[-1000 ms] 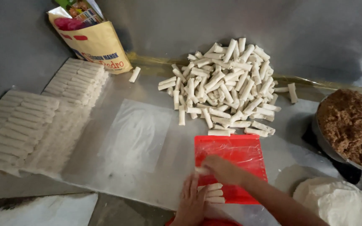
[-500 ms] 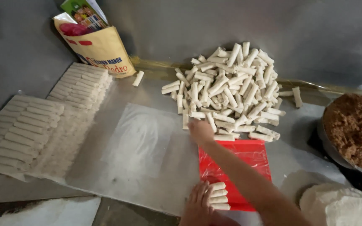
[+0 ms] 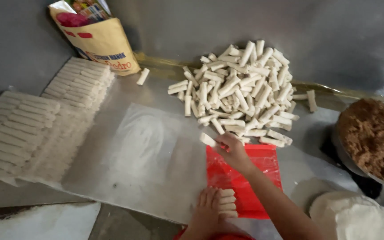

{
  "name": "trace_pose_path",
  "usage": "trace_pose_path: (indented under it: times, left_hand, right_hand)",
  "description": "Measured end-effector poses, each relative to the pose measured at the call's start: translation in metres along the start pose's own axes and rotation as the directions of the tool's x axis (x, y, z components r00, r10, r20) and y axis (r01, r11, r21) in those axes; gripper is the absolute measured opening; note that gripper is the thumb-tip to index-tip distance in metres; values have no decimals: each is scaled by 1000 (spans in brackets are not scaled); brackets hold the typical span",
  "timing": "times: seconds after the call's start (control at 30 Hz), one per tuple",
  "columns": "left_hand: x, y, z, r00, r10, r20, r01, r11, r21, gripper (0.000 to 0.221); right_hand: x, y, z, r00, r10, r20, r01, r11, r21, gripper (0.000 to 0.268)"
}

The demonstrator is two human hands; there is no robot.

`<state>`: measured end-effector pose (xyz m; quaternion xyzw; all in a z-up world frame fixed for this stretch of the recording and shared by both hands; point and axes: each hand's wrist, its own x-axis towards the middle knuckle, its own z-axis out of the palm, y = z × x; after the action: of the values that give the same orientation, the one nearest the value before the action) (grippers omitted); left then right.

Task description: The person organizes spring rolls by picking them from a pile and placing them into rows on a plastic sheet, then gathers the rows into a clear plastic bag.

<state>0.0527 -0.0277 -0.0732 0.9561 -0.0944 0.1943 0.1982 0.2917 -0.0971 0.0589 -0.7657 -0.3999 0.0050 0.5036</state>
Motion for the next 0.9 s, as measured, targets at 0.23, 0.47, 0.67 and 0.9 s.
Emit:
trace_pose_path:
  times: [0.23, 0.47, 0.67, 0.9]
  left_hand:
    - [22, 23, -32, 982, -104, 155, 89, 991, 103, 91]
    - [14, 10, -11, 999, 26, -41, -18, 983, 185, 104]
    - [24, 13, -34, 999, -28, 34, 24, 993, 115, 91]
    - [26, 3, -23, 987, 1, 161, -2, 1000, 5, 102]
  right_hand:
    - [-63, -22, -45, 974, 220, 53, -223, 973, 58, 23]
    - [-81, -12, -56, 907, 224, 358, -231, 973, -22, 16]
    - [-101, 14, -25, 846, 152, 510, -94, 986, -138, 16]
    - [-85, 32, -18, 781, -27, 624, 29, 1000, 7, 12]
